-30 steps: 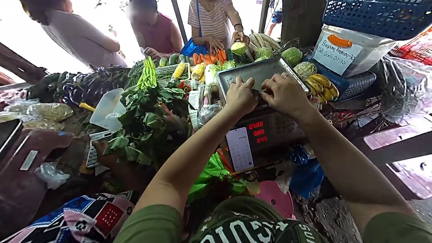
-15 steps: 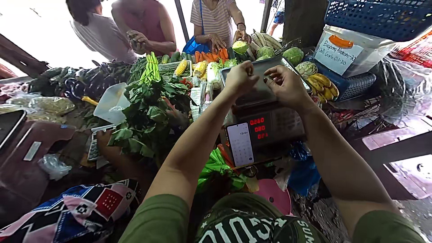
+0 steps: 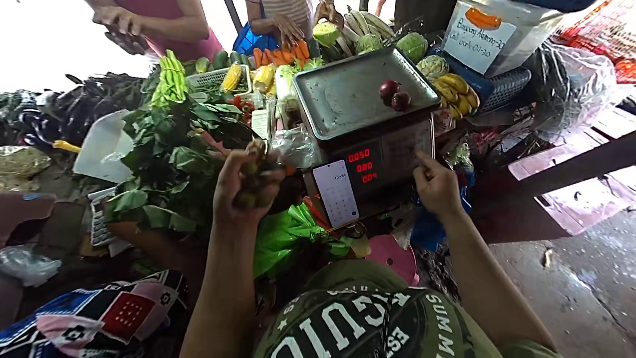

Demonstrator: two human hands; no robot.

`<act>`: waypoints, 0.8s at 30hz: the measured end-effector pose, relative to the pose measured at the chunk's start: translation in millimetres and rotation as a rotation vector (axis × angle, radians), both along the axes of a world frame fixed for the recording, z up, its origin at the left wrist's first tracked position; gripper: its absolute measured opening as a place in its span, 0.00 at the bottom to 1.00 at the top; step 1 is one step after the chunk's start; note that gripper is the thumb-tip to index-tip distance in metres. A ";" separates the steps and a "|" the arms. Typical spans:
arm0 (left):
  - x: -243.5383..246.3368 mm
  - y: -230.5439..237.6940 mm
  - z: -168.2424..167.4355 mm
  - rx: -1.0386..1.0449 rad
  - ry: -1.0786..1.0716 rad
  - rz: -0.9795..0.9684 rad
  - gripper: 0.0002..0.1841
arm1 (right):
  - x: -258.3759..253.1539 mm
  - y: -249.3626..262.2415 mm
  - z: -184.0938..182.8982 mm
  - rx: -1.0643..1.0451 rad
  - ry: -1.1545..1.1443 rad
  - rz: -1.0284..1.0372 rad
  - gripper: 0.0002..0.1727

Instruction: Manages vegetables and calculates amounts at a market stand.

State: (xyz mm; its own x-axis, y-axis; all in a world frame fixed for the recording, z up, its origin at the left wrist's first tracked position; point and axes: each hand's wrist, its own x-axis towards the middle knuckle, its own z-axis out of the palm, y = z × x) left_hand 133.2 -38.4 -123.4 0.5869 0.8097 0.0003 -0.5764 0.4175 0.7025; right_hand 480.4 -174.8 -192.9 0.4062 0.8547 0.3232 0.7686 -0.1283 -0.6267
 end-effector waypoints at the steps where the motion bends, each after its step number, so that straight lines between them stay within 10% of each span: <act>1: -10.1 -10.9 -19.2 -0.081 -0.056 -0.051 0.12 | -4.3 -3.3 -10.7 -0.001 -0.042 0.002 0.26; 10: -28.2 -98.9 -79.6 -0.187 -0.057 -0.344 0.09 | -15.3 -8.5 -15.3 -0.139 -0.230 -0.008 0.26; 24: -13.8 -101.8 -76.8 -0.217 -0.095 -0.388 0.08 | -28.2 -1.3 12.6 -0.364 -0.225 -0.074 0.27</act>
State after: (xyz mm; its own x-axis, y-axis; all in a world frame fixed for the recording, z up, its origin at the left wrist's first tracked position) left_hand 119.4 -140.2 -200.2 0.8527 0.5168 -0.0765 -0.4058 0.7473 0.5262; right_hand 452.2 -176.1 -180.4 0.4248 0.9004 0.0938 0.8614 -0.3701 -0.3479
